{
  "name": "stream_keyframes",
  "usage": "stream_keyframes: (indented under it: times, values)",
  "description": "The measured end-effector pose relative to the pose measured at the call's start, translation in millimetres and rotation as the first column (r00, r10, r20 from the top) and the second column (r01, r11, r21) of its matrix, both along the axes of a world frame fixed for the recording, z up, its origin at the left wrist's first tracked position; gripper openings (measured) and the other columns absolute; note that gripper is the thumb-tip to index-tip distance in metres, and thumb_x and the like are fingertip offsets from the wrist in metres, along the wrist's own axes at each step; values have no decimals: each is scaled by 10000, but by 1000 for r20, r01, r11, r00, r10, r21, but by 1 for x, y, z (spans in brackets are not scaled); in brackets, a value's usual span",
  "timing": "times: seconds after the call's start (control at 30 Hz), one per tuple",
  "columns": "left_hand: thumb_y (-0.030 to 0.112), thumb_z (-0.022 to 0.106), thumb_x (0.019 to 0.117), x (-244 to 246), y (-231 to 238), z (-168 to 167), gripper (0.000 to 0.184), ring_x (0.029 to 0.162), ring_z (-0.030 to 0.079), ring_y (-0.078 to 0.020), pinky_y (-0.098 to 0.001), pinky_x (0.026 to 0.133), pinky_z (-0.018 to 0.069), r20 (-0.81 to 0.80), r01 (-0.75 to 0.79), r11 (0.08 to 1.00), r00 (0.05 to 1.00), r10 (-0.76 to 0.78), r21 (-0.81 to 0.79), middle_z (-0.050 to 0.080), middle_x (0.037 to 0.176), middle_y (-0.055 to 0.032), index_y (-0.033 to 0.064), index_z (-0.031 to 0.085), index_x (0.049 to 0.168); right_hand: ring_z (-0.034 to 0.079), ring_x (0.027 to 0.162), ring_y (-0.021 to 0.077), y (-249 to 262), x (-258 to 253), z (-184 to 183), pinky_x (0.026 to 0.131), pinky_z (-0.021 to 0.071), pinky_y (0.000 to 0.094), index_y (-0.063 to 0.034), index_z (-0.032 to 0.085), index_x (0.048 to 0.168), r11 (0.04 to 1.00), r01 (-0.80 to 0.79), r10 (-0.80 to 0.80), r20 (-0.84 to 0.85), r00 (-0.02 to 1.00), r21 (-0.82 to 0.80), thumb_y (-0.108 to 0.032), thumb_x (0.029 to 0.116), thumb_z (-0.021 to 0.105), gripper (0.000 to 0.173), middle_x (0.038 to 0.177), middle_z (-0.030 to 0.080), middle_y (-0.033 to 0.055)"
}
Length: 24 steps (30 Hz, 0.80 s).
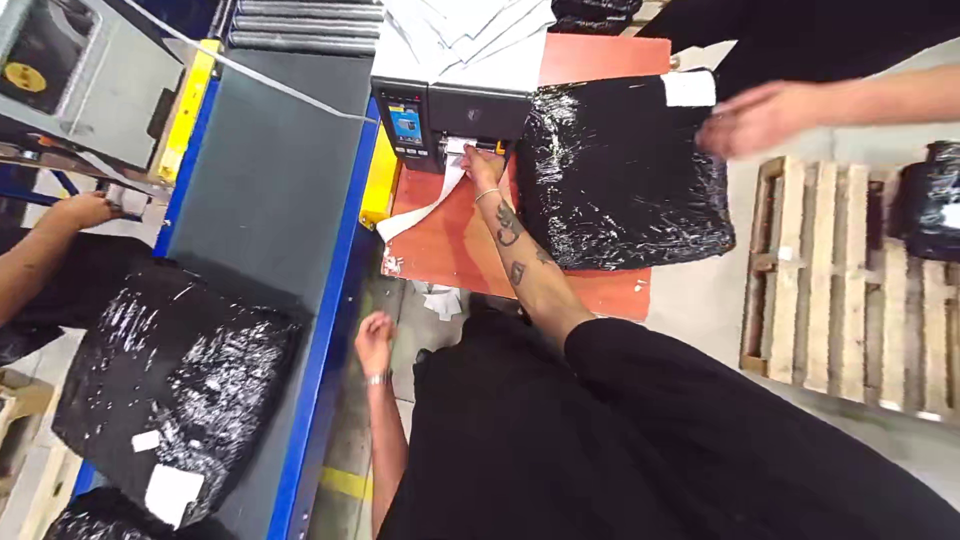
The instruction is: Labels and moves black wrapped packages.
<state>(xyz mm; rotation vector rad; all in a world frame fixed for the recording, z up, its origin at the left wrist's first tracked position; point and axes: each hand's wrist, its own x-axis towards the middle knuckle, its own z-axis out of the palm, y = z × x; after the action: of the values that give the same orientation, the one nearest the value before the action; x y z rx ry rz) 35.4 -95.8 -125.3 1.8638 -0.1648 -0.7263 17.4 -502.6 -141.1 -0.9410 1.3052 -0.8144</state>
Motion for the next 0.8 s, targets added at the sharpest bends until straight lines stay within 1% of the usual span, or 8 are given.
stream_keyframes:
  times: [0.17, 0.23, 0.3, 0.37, 0.43, 0.5, 0.67, 0.8]
  values:
    - [83, 710, 943, 49, -181, -17, 537, 1175, 649, -298, -406, 1019, 540, 62, 364, 931, 930, -363, 6, 620, 1302, -275, -122, 486, 1386, 586, 613, 68, 6, -22, -1, 600, 519, 250, 5, 708, 1068, 986, -150, 155, 58, 986, -78, -234, 987, 686, 253, 767, 674, 23]
    - [65, 753, 912, 63, -245, -14, 693, 1254, 617, -307, -421, 1073, 503, 5, 470, 882, 882, -470, -28, 570, 1416, -248, -64, 399, 1493, 591, 615, 58, 11, -26, 5, 606, 521, 241, 0, 706, 1013, 973, -201, 210, 72, 975, -117, -218, 986, 684, 220, 730, 657, 0]
    - [43, 785, 860, 59, -278, -24, 833, 1287, 598, -278, -398, 1102, 483, -12, 552, 821, 829, -560, -147, 539, 1465, -228, -54, 316, 1542, 591, 613, 53, 24, -36, 5, 604, 519, 241, -29, 694, 920, 960, -251, 264, 102, 959, -128, -194, 994, 664, 183, 698, 645, -22]
    - [17, 811, 805, 52, -300, -28, 834, 1270, 606, -273, -391, 1095, 495, 46, 575, 788, 813, -580, -222, 565, 1420, -243, -79, 358, 1499, 607, 612, 56, 27, -44, 5, 606, 539, 249, -50, 681, 893, 961, -250, 266, 138, 954, -120, -191, 1001, 651, 181, 695, 654, -24]
    - [22, 814, 808, 40, -302, -30, 804, 1196, 631, -312, -423, 1034, 528, 71, 525, 841, 851, -521, -133, 578, 1367, -266, -86, 391, 1483, 617, 637, 69, 37, -60, 3, 646, 555, 267, -42, 678, 937, 973, -216, 225, 119, 967, -83, -204, 1009, 643, 180, 718, 649, -16]
    - [107, 828, 836, 37, -306, -31, 760, 1129, 649, -353, -469, 989, 543, 114, 449, 893, 887, -448, 13, 603, 1303, -279, -89, 427, 1451, 631, 689, 86, 43, -79, 3, 706, 574, 298, -20, 693, 1015, 983, -168, 172, 70, 983, -69, -227, 1018, 632, 215, 778, 658, 6]
    - [325, 837, 851, 57, -327, -41, 777, 1192, 619, -368, -503, 1060, 492, 213, 463, 881, 855, -472, 95, 627, 1282, -258, -56, 486, 1431, 618, 651, 57, 58, -125, -11, 683, 565, 272, -71, 678, 929, 987, -48, 61, 86, 994, -150, -218, 1042, 571, 214, 706, 635, -52]
    - [312, 645, 1002, 65, -345, -29, 426, 1193, 635, -361, -503, 1082, 466, 357, 549, 822, 746, -563, 151, 676, 1236, -243, -25, 677, 1261, 617, 634, 33, 69, -138, -3, 661, 561, 238, -61, 678, 931, 961, -6, 32, 89, 996, -276, -172, 1041, 568, 191, 713, 654, -57]
